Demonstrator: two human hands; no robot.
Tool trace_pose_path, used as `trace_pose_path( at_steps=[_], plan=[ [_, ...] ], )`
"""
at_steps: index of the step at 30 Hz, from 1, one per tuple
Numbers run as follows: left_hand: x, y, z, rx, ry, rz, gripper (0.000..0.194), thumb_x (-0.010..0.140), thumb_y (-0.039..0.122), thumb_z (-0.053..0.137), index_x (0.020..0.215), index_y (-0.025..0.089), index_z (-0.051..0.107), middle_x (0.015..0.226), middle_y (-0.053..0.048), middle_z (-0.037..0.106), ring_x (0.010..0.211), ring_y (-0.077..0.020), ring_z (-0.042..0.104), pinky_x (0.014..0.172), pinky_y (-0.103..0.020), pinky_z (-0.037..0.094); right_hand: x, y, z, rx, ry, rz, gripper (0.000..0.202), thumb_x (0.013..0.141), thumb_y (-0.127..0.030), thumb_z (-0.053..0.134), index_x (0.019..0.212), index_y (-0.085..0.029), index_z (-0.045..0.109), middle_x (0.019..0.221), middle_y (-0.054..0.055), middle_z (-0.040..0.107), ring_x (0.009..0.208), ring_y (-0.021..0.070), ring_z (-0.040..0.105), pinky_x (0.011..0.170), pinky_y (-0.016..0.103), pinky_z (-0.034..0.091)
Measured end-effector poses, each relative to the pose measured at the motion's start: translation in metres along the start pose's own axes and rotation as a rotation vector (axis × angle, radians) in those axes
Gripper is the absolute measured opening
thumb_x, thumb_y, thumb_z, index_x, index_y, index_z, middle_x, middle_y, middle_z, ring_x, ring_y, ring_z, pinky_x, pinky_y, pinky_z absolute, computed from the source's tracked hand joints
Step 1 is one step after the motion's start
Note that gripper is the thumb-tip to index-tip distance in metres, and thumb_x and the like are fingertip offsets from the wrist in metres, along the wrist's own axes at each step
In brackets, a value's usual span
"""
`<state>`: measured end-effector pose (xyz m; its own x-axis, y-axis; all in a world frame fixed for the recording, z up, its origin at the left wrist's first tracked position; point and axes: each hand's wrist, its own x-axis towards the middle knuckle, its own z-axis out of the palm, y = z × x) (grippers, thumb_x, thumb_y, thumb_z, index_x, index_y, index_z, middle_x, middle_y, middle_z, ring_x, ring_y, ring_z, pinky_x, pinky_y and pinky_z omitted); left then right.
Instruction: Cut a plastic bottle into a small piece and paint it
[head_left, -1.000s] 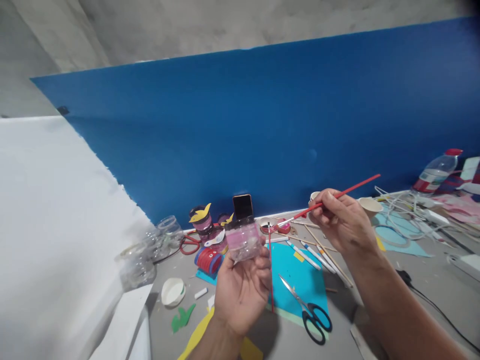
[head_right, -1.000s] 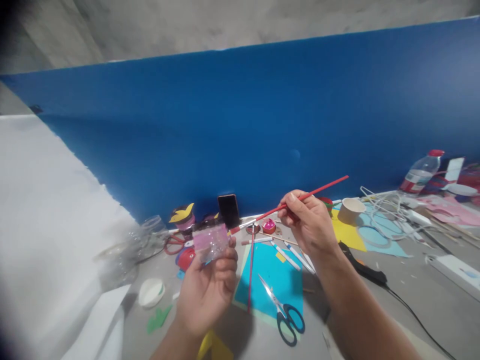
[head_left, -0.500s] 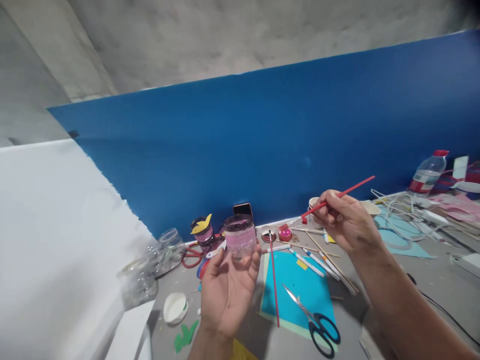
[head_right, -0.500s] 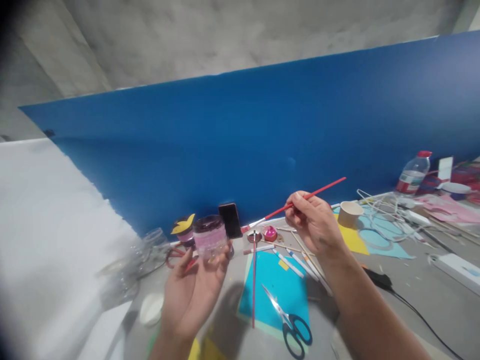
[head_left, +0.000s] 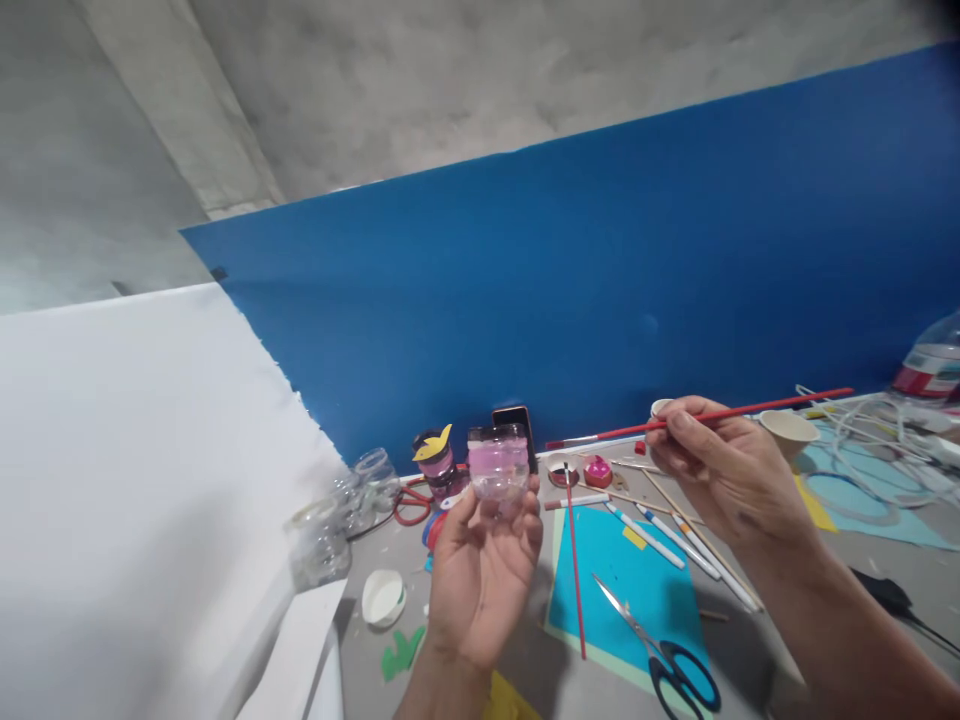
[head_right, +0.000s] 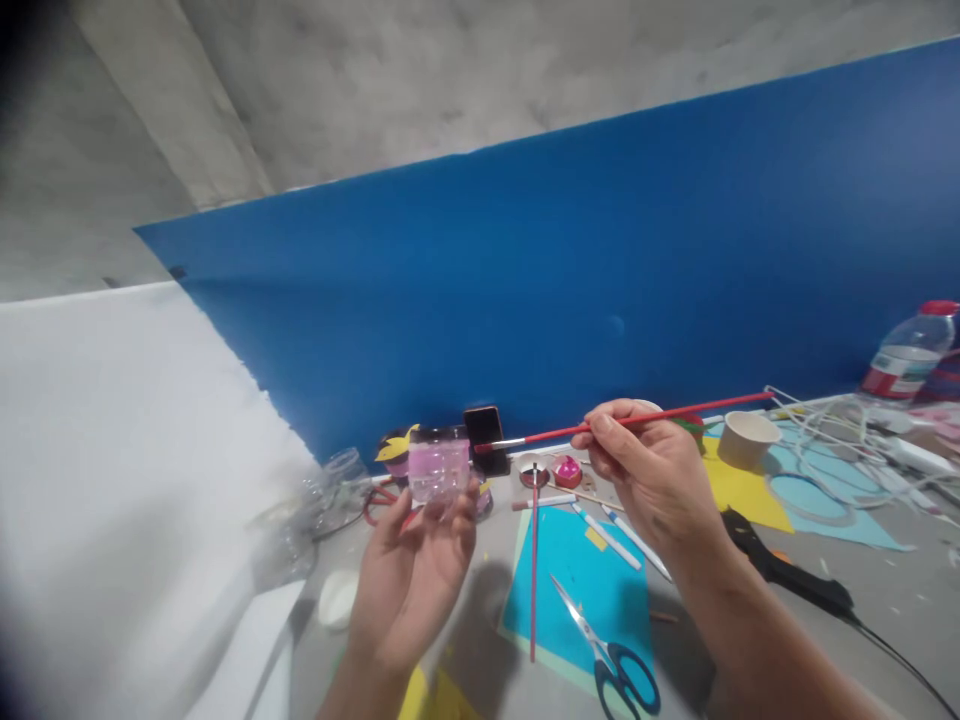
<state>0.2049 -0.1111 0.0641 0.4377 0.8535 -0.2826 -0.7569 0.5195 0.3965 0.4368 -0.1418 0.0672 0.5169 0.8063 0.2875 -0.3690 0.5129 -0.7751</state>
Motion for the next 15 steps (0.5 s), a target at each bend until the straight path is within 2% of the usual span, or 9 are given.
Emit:
trace_pose_path(
  at_steps=[3, 7, 11, 15],
  plan=[
    [0.001, -0.002, 0.0, -0.02, 0.009, -0.017, 0.035, 0.104, 0.027, 0.044, 0.102, 0.004, 0.071, 0.109, -0.025, 0.075, 0.087, -0.0209, 0.078, 0.075, -0.025, 0.065, -0.005, 0.004, 0.002, -0.069, 0.024, -0.086, 0.036, 0.063, -0.045, 0.099, 0.075, -0.02, 0.076, 0.07, 0.0, 0.066, 0.052, 0.0065, 0.053, 0.047, 0.019, 0.041],
    [0.002, -0.004, -0.001, -0.03, 0.018, -0.045, 0.028, 0.1, 0.022, 0.048, 0.097, 0.005, 0.071, 0.113, -0.027, 0.073, 0.093, -0.0255, 0.078, 0.077, -0.028, 0.065, -0.007, 0.008, 0.0, -0.178, 0.036, -0.159, 0.033, 0.074, -0.048, 0.093, 0.075, -0.02, 0.074, 0.075, 0.002, 0.068, 0.059, 0.0096, 0.058, 0.049, 0.02, 0.043],
    [0.002, -0.006, -0.003, -0.021, -0.012, -0.047, 0.026, 0.098, 0.022, 0.053, 0.107, 0.006, 0.071, 0.109, -0.023, 0.074, 0.091, -0.0235, 0.077, 0.077, -0.027, 0.065, -0.009, 0.014, -0.002, -0.23, -0.012, -0.149, 0.03, 0.078, -0.047, 0.09, 0.078, -0.021, 0.074, 0.071, 0.003, 0.07, 0.058, 0.0109, 0.059, 0.048, 0.02, 0.044],
    [0.002, -0.009, -0.002, -0.035, 0.042, -0.022, 0.019, 0.098, 0.02, 0.057, 0.103, 0.009, 0.071, 0.105, -0.018, 0.076, 0.089, -0.0242, 0.078, 0.075, -0.028, 0.065, -0.014, 0.02, 0.0, -0.253, -0.06, -0.106, 0.027, 0.082, -0.045, 0.088, 0.081, -0.021, 0.075, 0.067, 0.001, 0.069, 0.059, 0.0113, 0.063, 0.051, 0.019, 0.049]
  ],
)
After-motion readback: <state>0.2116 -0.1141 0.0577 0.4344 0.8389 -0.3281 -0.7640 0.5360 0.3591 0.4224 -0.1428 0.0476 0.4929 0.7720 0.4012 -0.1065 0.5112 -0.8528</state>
